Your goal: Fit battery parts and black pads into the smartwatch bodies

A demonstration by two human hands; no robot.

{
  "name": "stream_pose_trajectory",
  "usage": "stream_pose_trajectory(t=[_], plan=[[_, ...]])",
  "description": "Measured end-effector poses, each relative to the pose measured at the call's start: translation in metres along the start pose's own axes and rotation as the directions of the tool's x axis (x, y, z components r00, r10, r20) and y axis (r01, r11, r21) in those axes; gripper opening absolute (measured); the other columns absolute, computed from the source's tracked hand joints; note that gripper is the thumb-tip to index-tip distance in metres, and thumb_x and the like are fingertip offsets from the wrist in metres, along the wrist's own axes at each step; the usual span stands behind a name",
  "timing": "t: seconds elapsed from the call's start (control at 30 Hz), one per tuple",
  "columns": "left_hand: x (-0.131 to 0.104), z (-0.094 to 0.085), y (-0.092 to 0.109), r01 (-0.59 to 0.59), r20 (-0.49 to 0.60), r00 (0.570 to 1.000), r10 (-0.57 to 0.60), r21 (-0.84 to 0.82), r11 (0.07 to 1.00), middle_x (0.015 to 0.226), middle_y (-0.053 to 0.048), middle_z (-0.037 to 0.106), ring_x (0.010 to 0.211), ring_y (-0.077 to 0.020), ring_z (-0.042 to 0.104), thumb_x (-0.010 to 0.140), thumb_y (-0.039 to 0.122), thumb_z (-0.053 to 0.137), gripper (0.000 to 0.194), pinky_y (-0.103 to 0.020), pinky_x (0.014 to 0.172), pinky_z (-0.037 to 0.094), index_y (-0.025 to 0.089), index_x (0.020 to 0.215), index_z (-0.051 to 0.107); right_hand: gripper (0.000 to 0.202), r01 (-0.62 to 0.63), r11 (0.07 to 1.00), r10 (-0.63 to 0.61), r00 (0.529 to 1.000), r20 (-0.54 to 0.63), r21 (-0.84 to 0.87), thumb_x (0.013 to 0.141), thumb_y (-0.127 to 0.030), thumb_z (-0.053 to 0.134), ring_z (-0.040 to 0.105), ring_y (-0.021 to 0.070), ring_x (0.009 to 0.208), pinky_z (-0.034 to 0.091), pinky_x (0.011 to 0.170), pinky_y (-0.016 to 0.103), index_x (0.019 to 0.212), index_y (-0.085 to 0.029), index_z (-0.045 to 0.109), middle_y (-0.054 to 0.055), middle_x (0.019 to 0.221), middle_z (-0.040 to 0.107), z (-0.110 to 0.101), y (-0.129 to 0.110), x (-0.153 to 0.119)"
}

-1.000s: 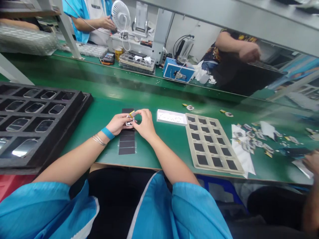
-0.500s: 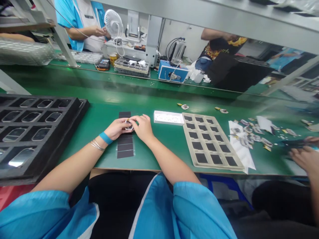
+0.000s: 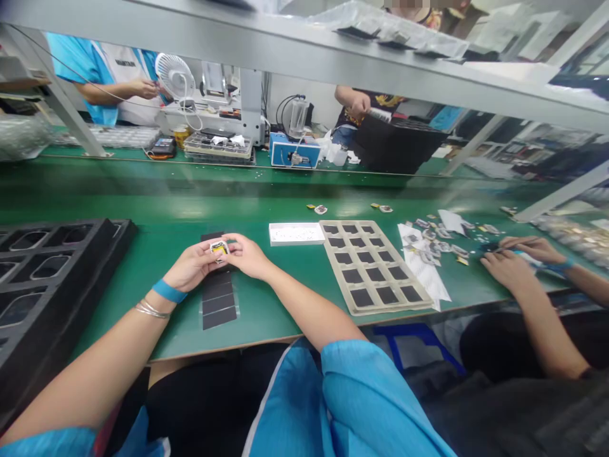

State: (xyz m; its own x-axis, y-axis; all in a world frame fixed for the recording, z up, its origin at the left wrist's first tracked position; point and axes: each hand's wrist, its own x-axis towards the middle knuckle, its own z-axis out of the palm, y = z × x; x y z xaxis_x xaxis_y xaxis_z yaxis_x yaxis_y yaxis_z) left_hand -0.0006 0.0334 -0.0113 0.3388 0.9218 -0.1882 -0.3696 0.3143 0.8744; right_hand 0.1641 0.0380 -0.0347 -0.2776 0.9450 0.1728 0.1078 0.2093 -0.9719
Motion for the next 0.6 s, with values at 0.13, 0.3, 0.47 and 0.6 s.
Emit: stream_pose_trajectory(t=[0.13,0.3,0.47,0.6], plan=[[-0.002,0.003,0.001,-0.088,0.002,0.996,0.088,0.037,0.995,0.092,-0.010,0.076,0.082,-0.0198,0.071,0.050,0.026,0.095,0.053,-0.028,0.074,0.060,0.015,0.098,0.074,0.047,0.066,0.998,-0.066,0.998,0.008,-0.015,0.078,-0.022,0.069,0.073,0.0167,0.092,0.060,0.088,0.034,0.124,-0.024,0.058,0.003,0.100,0.072,0.001,-0.007,-0.006],[-0.002,0.006,-0.001,-0.081,0.001,0.997,0.081,0.087,0.993,0.088,-0.011,0.076,0.079,-0.0235,0.073,0.049,0.032,0.095,0.056,-0.031,0.070,0.061,0.014,0.097,0.074,0.063,-0.017,1.000,0.013,0.979,0.202,0.016,0.063,-0.024,0.085,0.072,0.0190,0.095,0.060,0.091,0.040,0.121,-0.025,0.061,0.004,0.105,0.073,-0.045,-0.015,0.016],[-0.001,0.003,0.000,-0.087,-0.014,0.996,0.089,0.139,0.986,0.093,-0.016,0.076,0.082,-0.0286,0.074,0.053,0.034,0.094,0.054,-0.036,0.073,0.061,0.014,0.099,0.073,0.026,-0.072,0.992,0.117,0.855,-0.506,0.107,0.077,-0.022,0.075,0.067,0.0120,0.088,0.059,0.083,0.033,0.101,-0.022,0.065,0.003,0.102,0.072,-0.173,-0.014,0.070],[0.001,0.000,0.002,-0.079,-0.026,0.996,0.084,0.162,0.984,0.094,-0.016,0.076,0.083,-0.0299,0.074,0.055,0.035,0.094,0.055,-0.036,0.072,0.061,0.014,0.100,0.073,0.007,-0.360,0.910,0.373,0.498,-0.783,0.205,0.092,-0.017,0.061,0.062,0.0085,0.072,0.058,0.073,0.027,0.098,-0.017,0.065,0.003,0.087,0.067,-0.255,-0.004,0.073]])
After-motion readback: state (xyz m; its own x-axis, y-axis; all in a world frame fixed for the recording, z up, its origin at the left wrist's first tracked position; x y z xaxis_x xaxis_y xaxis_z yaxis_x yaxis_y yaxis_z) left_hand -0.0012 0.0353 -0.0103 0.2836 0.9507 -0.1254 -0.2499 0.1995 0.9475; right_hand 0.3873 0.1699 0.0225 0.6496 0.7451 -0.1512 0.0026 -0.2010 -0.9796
